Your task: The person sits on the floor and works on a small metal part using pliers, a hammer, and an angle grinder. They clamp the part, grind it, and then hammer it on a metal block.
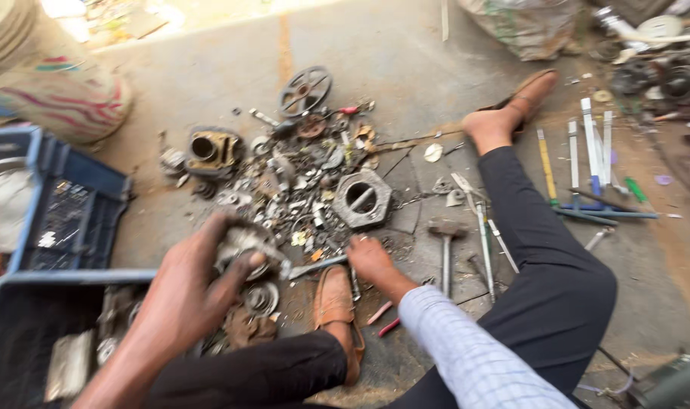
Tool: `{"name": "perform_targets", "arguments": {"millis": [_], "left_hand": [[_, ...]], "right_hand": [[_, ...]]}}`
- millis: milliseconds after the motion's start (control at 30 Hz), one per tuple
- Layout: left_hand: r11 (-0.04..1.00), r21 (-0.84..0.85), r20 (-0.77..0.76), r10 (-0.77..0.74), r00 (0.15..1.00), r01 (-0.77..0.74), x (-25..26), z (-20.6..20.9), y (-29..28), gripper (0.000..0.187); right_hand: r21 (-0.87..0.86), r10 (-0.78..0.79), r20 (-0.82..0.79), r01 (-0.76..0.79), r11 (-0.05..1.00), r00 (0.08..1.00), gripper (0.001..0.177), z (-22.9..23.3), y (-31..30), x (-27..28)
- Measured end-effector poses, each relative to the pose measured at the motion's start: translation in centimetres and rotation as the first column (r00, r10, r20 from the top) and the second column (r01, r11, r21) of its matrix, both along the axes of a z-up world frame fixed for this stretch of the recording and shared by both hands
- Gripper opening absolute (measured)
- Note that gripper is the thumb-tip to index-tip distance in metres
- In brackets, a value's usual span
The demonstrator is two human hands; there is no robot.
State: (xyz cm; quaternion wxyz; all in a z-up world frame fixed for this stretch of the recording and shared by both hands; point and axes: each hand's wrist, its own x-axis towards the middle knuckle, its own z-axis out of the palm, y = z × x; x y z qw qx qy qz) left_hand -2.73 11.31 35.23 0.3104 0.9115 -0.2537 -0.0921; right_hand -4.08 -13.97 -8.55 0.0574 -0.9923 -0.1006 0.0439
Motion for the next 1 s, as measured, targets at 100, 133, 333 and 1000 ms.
{"name": "perform_targets", "arguments": {"millis": [100, 133, 333, 1000], "left_hand": [[0.977, 0.17, -0.168, 0.156, 0.973, -0.127, 0.7, -0.2, 1.2, 0.051], [0.988, 0.103, -0.147, 0.133, 0.98, -0.118, 0.6, -0.6, 1.4, 0.051], [0.991, -0.136, -0.048, 0.01, 0.999, -0.016, 2.3, -2.2, 1.3, 0.048], [0.988, -0.149, -0.15, -0.049, 0.988, 0.026, -1.3, 2.0, 0.4, 0.053]], "right_hand": [[-0.122, 0.046, 0.12, -0.032, 0.992, 0.992, 0.019, -2.3, 1.2, 0.2], [-0.148, 0.061, 0.104, -0.045, 0.988, 0.993, 0.017, -2.8, 1.5, -0.4], [-0.131, 0.056, 0.142, -0.037, 0.991, 0.988, 0.015, -2.3, 1.4, 0.1], [0.063, -0.963, -0.27, 0.998, -0.025, -0.007, 0.04, 3.0, -17.1, -12.4]]}}
